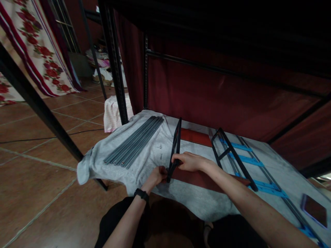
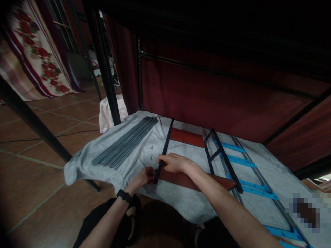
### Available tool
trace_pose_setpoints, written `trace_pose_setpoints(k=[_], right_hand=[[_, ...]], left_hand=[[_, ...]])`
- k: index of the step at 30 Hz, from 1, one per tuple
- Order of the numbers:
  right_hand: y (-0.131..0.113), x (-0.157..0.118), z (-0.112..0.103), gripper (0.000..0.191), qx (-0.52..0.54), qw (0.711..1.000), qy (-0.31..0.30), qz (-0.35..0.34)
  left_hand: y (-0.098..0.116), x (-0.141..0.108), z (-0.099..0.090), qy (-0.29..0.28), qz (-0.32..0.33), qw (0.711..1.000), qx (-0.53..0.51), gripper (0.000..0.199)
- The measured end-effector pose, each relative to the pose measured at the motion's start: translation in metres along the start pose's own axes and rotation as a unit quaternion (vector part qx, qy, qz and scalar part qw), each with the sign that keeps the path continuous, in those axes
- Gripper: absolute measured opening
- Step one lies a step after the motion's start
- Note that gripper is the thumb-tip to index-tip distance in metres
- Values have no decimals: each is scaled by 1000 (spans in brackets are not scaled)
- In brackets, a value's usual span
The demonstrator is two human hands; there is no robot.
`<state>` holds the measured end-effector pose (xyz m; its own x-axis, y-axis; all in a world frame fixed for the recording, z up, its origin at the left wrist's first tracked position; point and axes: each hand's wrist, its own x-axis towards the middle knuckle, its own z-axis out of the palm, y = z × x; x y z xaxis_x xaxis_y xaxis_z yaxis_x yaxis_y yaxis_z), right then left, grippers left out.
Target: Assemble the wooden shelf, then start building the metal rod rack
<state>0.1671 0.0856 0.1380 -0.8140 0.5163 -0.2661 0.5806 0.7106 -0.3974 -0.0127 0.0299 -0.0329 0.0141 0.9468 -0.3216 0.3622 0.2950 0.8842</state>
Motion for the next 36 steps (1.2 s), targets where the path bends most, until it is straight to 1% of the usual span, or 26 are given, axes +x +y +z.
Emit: trace_pose_setpoints(k=[2, 4, 5, 7, 9, 12, 15, 19, 22, 25, 30, 34, 36], right_hand=[[-1, 0, -1, 33, 0, 1000, -1, 1], [-2, 0, -1, 33, -1, 1000, -1, 2], [-2, 0, -1, 34, -2, 1000, -1, 1], [-2, 0, -1, 34, -1, 1000, -1, -2], [-1, 0, 0, 35, 1, 1000, 0, -4], [0, 0, 1, 35, 0, 1000, 6, -5], [1, 0, 1, 35, -1, 1000, 7, -4], [0, 0, 0, 36, 5, 1000, 4, 1], [0, 0, 0, 36, 7, 1000, 4, -2], [1, 1, 2, 36, 4, 1000, 7, -6], [2, 0, 2, 37, 4, 1000, 8, -1], [0, -1, 0, 36, 3, 1000, 4, -3], [-1, -2, 0, 36, -2, 1000, 3, -1]], left_hand=[[0, 0, -1, -16, -8, 999, -28, 14], [-1, -1, -3, -30, -18, 998, -50, 9], [-1, -1, -3, -36, -23, 998, -54, 10], [-2, -1, -3, -42, -27, 997, -53, 18], [-3, 0, -3, -40, -24, 998, -47, 20], [-4, 3, -1, -29, -15, 999, -43, 15], [-3, 4, -2, -25, -7, 999, -44, 14], [-2, 1, -5, -37, 0, 998, -49, 15], [-2, -1, -8, -51, 0, 998, -41, 9], [-3, 0, -8, -43, 1, 999, -20, 19], [-5, 6, -5, -29, 7, 1000, 3, 10], [-5, 7, -5, -37, 13, 999, -4, 10], [-4, 6, -6, -46, 9, 999, -10, 7]])
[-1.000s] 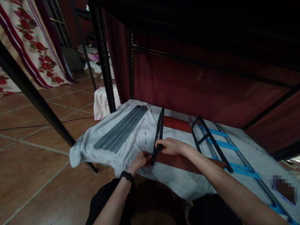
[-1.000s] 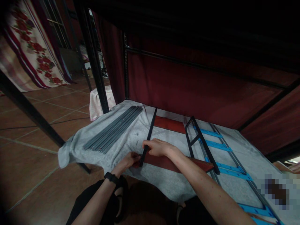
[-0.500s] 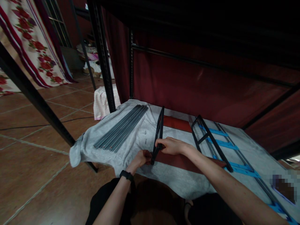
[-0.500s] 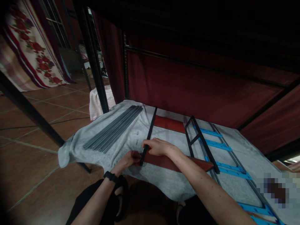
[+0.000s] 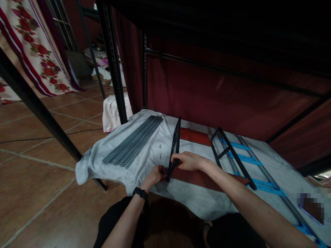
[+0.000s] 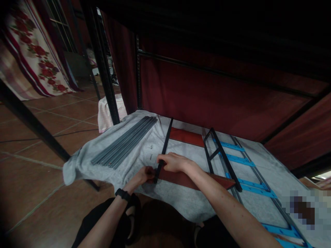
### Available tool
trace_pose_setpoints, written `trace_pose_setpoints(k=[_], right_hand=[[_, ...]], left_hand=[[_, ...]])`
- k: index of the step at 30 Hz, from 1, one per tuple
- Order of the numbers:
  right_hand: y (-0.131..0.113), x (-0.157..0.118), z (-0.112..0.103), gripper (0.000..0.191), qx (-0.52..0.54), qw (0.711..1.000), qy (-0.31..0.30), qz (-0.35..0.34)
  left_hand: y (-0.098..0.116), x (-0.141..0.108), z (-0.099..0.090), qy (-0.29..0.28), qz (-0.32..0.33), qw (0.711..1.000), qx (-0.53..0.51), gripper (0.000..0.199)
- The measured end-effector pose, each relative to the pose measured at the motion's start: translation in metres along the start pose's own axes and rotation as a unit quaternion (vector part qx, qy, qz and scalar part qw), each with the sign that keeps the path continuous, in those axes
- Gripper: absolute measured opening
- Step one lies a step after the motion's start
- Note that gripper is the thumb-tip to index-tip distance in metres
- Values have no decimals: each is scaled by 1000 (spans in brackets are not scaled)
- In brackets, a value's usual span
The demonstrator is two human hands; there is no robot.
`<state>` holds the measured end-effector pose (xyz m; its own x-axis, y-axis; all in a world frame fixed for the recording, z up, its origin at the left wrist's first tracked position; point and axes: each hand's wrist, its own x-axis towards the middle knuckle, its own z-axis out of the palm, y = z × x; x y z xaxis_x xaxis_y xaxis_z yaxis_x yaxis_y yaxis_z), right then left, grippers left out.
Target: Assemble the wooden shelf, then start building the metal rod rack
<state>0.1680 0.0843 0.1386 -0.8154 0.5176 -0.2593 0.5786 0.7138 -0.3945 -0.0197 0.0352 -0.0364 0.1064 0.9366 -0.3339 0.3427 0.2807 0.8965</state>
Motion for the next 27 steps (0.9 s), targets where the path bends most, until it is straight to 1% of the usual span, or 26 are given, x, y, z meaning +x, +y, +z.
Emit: trace_pose_setpoints(k=[3, 5, 9, 13, 15, 19, 21, 23, 27], right_hand=[[0, 1, 1, 35, -5, 1000, 2, -1], [0, 1, 1, 34, -6, 1000, 3, -6], [1, 2, 1, 33, 1, 1000, 3, -11], [2, 2, 2, 32, 5, 1000, 5, -22], [3, 3, 3, 33, 6, 1000, 6, -18], [2, 3, 3, 32, 14, 1000, 6, -18], [2, 3, 3, 30, 20, 999, 6, -27], [3, 3, 2, 30, 22, 999, 11, -28], [6, 3, 1, 33, 20, 1000, 15, -19]], left_hand=[[2, -3, -1, -10, -12, 1000, -3, 7], [3, -4, 0, -7, -16, 1000, 4, 8], [5, -4, 1, 5, -9, 1000, 29, 8], [6, -3, -2, 2, 0, 999, 54, 7], [8, -4, -4, -4, 17, 997, 76, 10], [13, -6, -8, -19, 80, 984, 160, 15], [16, -7, -9, -21, 92, 977, 190, 16], [18, -7, -11, -25, 94, 975, 200, 17], [17, -5, -21, -37, 106, 977, 182, 23]])
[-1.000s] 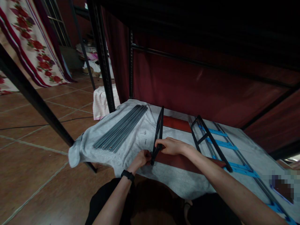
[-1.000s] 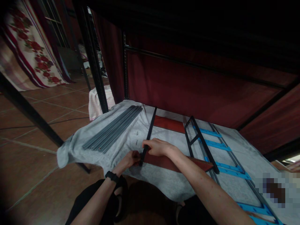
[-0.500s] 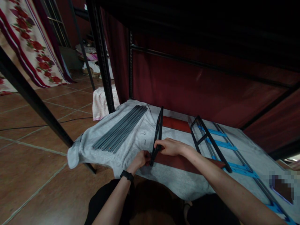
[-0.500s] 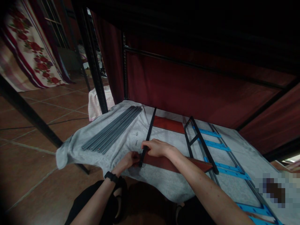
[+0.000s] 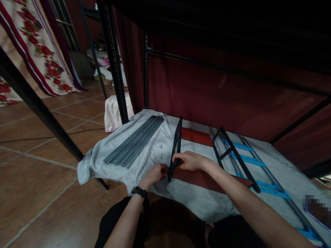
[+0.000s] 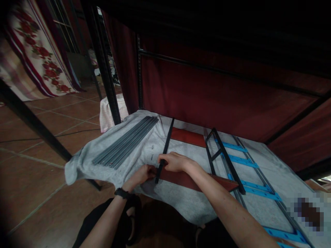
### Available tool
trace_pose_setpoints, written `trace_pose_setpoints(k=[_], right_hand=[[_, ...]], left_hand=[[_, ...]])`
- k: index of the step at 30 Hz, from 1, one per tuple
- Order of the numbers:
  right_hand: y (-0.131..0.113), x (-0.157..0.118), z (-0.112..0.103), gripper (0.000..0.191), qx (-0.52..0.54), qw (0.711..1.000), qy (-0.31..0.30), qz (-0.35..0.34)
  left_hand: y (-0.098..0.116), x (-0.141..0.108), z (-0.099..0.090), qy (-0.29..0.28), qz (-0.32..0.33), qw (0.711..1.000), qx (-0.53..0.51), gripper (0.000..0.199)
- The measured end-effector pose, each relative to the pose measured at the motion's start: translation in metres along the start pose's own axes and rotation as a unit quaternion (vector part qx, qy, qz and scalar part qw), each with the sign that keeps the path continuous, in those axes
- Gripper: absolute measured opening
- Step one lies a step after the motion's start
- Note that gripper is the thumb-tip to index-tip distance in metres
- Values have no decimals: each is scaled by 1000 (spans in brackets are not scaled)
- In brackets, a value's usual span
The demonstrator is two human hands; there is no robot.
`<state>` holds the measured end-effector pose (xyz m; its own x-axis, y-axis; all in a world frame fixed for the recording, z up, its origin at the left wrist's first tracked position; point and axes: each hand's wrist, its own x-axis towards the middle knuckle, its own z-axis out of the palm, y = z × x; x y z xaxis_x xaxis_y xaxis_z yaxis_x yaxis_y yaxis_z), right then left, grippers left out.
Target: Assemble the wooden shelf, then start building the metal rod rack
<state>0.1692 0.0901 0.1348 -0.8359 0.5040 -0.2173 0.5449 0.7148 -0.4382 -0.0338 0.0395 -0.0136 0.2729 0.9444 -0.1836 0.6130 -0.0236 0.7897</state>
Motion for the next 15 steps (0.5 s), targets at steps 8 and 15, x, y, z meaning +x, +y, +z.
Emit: trace_pose_setpoints(k=[8, 15], right_hand=[[-2, 1, 1, 34, -7, 1000, -3, 6], [-1, 0, 2, 31, -7, 1000, 2, 3]], left_hand=[[2, -1, 0, -1, -17, 999, 32, 26], [13, 1, 5, 21, -1, 995, 102, 20]])
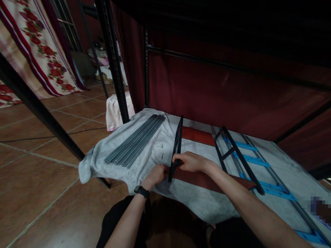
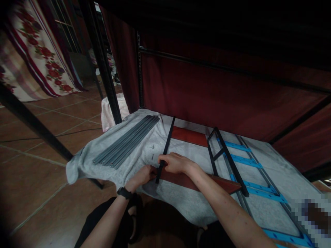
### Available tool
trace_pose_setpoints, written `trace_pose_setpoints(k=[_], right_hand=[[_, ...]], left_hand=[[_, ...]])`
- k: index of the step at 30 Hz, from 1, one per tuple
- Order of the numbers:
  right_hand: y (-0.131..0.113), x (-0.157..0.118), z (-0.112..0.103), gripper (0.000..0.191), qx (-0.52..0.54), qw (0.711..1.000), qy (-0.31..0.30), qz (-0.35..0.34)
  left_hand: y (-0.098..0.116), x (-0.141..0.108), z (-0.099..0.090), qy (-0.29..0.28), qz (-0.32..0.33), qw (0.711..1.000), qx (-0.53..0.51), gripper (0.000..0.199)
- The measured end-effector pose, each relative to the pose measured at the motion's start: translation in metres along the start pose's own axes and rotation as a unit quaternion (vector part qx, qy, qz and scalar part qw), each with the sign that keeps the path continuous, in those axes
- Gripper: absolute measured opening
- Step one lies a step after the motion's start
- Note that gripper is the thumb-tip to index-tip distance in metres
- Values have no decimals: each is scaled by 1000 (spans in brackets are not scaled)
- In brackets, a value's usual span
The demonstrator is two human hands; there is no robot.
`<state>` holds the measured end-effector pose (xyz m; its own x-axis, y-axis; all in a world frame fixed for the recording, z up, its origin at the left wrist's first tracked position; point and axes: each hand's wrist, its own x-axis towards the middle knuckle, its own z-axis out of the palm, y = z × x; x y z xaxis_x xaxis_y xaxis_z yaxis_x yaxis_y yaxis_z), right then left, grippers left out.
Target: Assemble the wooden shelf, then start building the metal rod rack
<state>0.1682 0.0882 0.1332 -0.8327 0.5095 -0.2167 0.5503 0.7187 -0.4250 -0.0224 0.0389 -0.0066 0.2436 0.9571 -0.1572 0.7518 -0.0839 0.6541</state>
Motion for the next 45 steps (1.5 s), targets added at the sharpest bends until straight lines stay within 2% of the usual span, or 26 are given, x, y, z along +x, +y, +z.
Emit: trace_pose_setpoints(k=[6, 11, 15, 23, 25, 27, 30, 33, 36, 39, 45], right_hand=[[-4, 1, 5, 29, -7, 1000, -3, 6], [-7, 1, 6, 30, 2, 1000, -5, 12], [-8, 0, 5, 30, 5, 1000, -9, 16], [-10, -5, 10, 41, 23, 1000, 11, 10], [-10, -7, 13, 51, 32, 999, 16, 16], [-8, -10, 18, 64, 32, 999, 24, 36], [-4, -16, 26, 74, 11, 996, 37, 80], [-4, -22, 31, 74, -5, 994, 57, 97], [-6, -27, 35, 73, -16, 992, 81, 94], [-9, -29, 36, 73, -24, 991, 85, 97], [-10, -27, 37, 74, -28, 990, 87, 108]], left_hand=[[1, -1, 0, 3, 22, 998, 61, 16], [-1, 1, 2, 2, 26, 997, 73, 16], [-11, 6, 3, -7, 28, 999, 44, 18], [-22, 10, 0, -64, 51, 996, -42, 22], [-24, 11, -7, -27, 46, 998, -46, 21], [-27, 13, -15, 68, 14, 997, -30, 20], [-33, 19, -21, 197, -62, 978, -6, 25], [-37, 26, -16, 249, -77, 965, -9, 29], [-37, 35, -8, 269, -56, 961, -23, 33], [-32, 46, -4, 269, -71, 960, -15, 36], [-24, 64, -8, 177, -120, 969, 120, 31]])
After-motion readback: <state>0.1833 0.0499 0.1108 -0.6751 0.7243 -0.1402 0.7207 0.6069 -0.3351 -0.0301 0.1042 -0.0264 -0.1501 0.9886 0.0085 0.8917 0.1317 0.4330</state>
